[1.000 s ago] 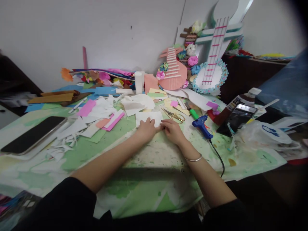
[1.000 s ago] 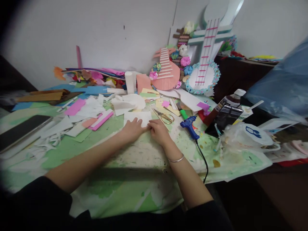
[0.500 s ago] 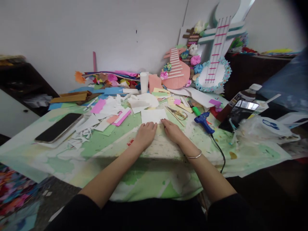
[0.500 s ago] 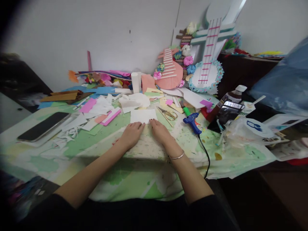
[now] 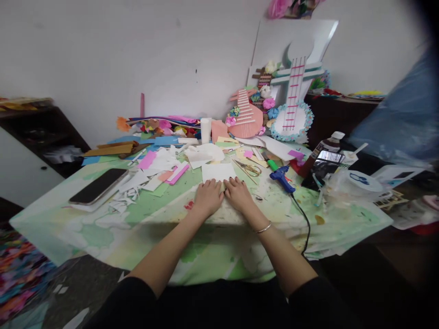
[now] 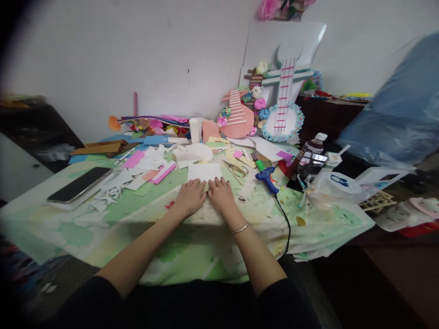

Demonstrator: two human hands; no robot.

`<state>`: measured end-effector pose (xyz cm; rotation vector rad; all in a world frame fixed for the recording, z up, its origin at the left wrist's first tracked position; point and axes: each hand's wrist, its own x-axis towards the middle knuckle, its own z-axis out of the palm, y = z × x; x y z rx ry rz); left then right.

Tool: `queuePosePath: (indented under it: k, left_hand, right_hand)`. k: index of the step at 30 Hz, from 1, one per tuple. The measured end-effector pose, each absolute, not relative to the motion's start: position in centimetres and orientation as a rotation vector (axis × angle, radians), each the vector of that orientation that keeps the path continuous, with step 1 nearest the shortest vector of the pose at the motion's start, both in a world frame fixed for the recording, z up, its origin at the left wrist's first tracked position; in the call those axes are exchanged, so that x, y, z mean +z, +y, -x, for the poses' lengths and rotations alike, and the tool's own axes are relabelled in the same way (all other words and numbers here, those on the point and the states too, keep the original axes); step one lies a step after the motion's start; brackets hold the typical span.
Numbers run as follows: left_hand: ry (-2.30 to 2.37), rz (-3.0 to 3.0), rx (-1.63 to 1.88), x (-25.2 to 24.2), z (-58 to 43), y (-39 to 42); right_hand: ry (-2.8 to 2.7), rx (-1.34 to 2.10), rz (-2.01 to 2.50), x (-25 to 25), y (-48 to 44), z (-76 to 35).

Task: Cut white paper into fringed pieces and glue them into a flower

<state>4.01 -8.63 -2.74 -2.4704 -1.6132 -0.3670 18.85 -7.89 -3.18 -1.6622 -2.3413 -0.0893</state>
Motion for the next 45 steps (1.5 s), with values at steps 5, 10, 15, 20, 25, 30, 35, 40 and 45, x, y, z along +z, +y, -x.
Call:
queuePosePath:
  k: [5, 10, 15, 20, 25, 30, 35, 40, 45]
  left_hand:
    - [-1.74, 2.382, -0.38, -2.8, -4.0, -9.4]
    - [-1.833, 2.321, -0.375, -2.8, -3.6, -9.9]
    - [-1.874, 2.278, -0.373, -2.8, -3.4, -10.3]
    - [-1.95, 2.225, -0.374, -2.6, -3.3, -10.4]
    - [-1.98, 2.201, -0.395, -2.6, -3.0, -10.6]
    - [-1.996, 2.193, -0.424, -2.9, -2.7, -10.7]
    - [-1.838, 2.318, -0.494, -2.9, -3.0, -10.1]
    - [-1.657, 2.506, -0.436, -2.9, -4.8, -8.6]
    - [-1.673, 2.533, -0.412, -3.4, -5.2, -7.8]
  right_hand:
    - [-2.264, -0.137, 1.771, -3.1, -8.6, -18.6]
    - [-2.19, -0.125, 1.88, -3.2, -8.9, -18.7]
    - [-2.119, -0.112, 1.953, -3.3, -9.1, -18.8]
    - [-2.06, -0.107, 2.007, -3.4, -9.2, -18.8]
    - [-2.009, -0.111, 2.043, -3.5, -9.2, -18.8]
    - [-2.013, -0.118, 2.019, -3.6, -9.2, -18.9]
    - [-2.109, -0.14, 1.902, -3.2, -9.2, -18.4]
    - [-2.328, -0.143, 1.673, -2.7, -9.0, -17.5]
    - [-2.353, -0.096, 1.688, -2.7, -8.7, -17.3]
